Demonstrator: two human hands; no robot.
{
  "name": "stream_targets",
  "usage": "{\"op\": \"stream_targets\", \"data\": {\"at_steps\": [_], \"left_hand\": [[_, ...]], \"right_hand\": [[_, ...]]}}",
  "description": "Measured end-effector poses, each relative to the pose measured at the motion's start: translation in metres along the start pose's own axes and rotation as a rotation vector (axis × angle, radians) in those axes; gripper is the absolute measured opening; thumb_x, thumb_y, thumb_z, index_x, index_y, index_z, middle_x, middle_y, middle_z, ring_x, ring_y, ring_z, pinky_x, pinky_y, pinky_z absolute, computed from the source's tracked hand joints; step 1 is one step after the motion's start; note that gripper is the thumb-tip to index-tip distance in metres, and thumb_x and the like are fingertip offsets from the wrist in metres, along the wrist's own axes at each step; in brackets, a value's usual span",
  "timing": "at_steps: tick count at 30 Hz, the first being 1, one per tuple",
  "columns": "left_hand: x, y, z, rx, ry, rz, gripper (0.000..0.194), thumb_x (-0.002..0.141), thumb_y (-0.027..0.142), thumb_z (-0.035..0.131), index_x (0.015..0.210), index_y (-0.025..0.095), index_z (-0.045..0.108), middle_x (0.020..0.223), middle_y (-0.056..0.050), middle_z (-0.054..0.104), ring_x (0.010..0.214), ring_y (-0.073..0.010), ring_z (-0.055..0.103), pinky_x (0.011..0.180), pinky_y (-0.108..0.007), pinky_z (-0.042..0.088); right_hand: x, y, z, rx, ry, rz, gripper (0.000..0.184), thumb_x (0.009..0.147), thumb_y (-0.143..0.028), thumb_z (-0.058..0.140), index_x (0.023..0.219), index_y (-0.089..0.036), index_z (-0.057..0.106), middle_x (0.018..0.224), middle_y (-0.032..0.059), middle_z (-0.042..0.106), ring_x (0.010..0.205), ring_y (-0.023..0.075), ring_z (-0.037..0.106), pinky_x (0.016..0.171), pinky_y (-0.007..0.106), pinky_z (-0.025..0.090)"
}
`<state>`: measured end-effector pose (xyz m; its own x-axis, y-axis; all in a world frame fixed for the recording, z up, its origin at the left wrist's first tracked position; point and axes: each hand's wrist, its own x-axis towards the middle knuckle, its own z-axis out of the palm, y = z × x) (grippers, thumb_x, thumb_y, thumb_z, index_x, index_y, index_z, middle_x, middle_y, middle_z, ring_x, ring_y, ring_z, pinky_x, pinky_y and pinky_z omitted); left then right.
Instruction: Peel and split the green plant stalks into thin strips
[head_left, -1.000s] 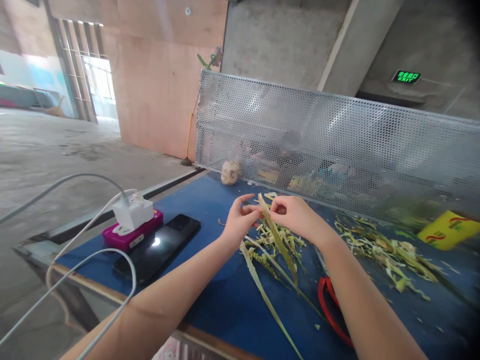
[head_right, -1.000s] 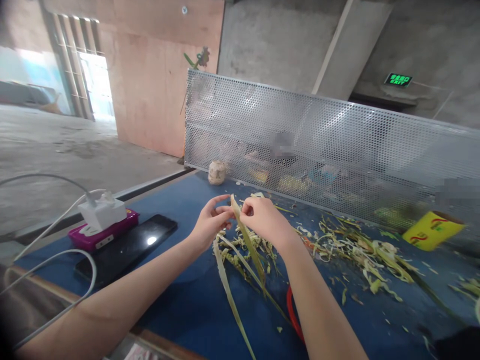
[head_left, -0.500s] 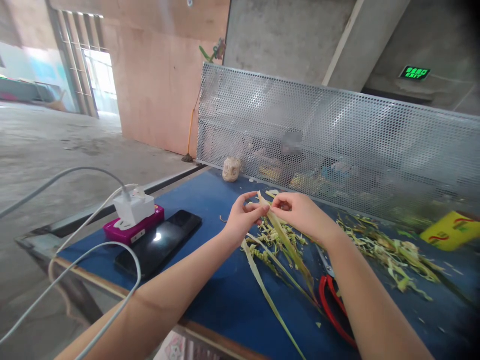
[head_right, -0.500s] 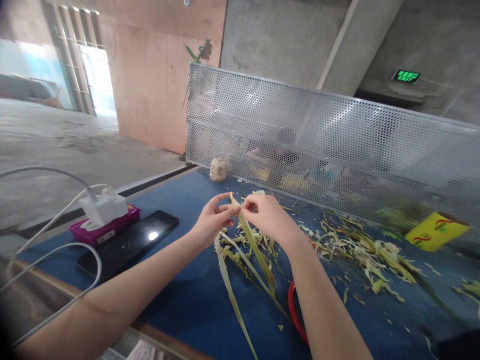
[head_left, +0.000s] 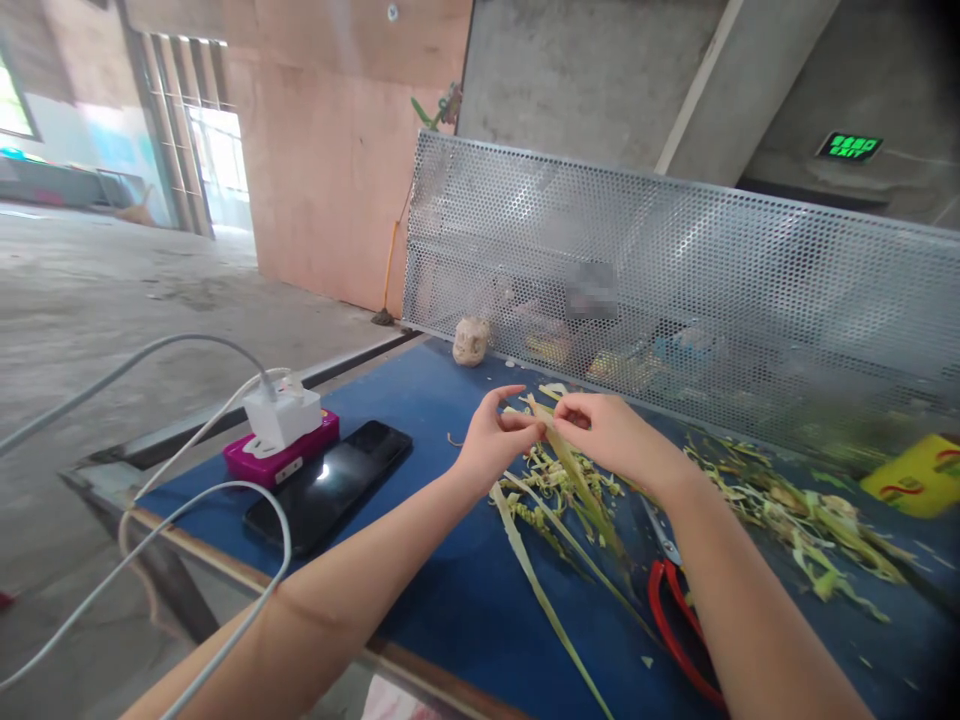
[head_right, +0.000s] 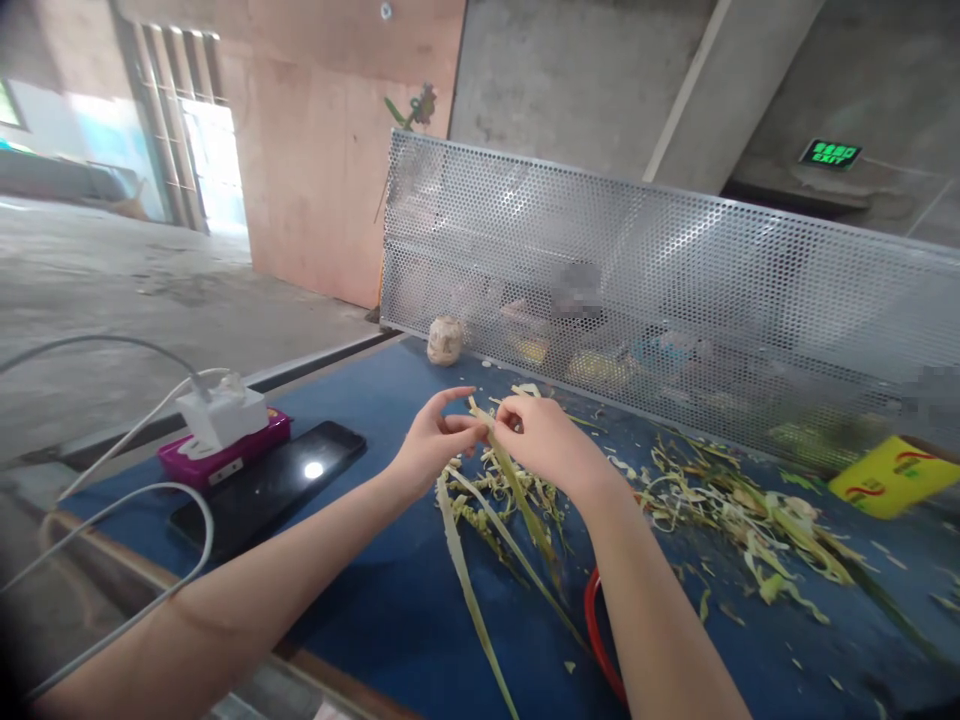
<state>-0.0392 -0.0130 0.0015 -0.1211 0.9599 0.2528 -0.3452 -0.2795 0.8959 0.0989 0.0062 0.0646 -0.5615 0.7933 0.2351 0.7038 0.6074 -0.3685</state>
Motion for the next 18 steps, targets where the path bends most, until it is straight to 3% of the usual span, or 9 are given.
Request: {"op": "stream_targets", "data": {"at_steps": [10, 18], "left_hand": [[-0.0004, -0.0017, 0.0009, 0.006, -0.040, 0.028, 0.062, 0.056, 0.016, 0.068, 0.111, 0.012, 0.039, 0.054, 0.003, 0.060, 0.041, -0.0053, 0.048, 0.044, -0.018, 0.039], [-0.0003, -0.0015, 0.0007, 0.008, -0.040, -0.048, 0.061, 0.058, 0.016, 0.069, 0.112, 0.011, 0.040, 0.057, 0.002, 0.060, 0.042, -0.0057, 0.049, 0.045, -0.020, 0.040]], "right_hand": [[-0.0016, 0.0017, -0.0003, -0.027, -0.059, -0.024, 0.022, 0.077, -0.033, 0.039, 0.062, -0.019, 0.046, 0.053, -0.0030, 0.041, 0.045, 0.0088, 0.033, 0.042, 0.022, 0.023], [-0.0023, 0.0025, -0.0029, -0.024, -0.114, -0.038, 0.023, 0.080, -0.031, 0.037, 0.064, -0.019, 0.050, 0.054, -0.0030, 0.041, 0.045, 0.0086, 0.032, 0.043, 0.022, 0.023]]}}
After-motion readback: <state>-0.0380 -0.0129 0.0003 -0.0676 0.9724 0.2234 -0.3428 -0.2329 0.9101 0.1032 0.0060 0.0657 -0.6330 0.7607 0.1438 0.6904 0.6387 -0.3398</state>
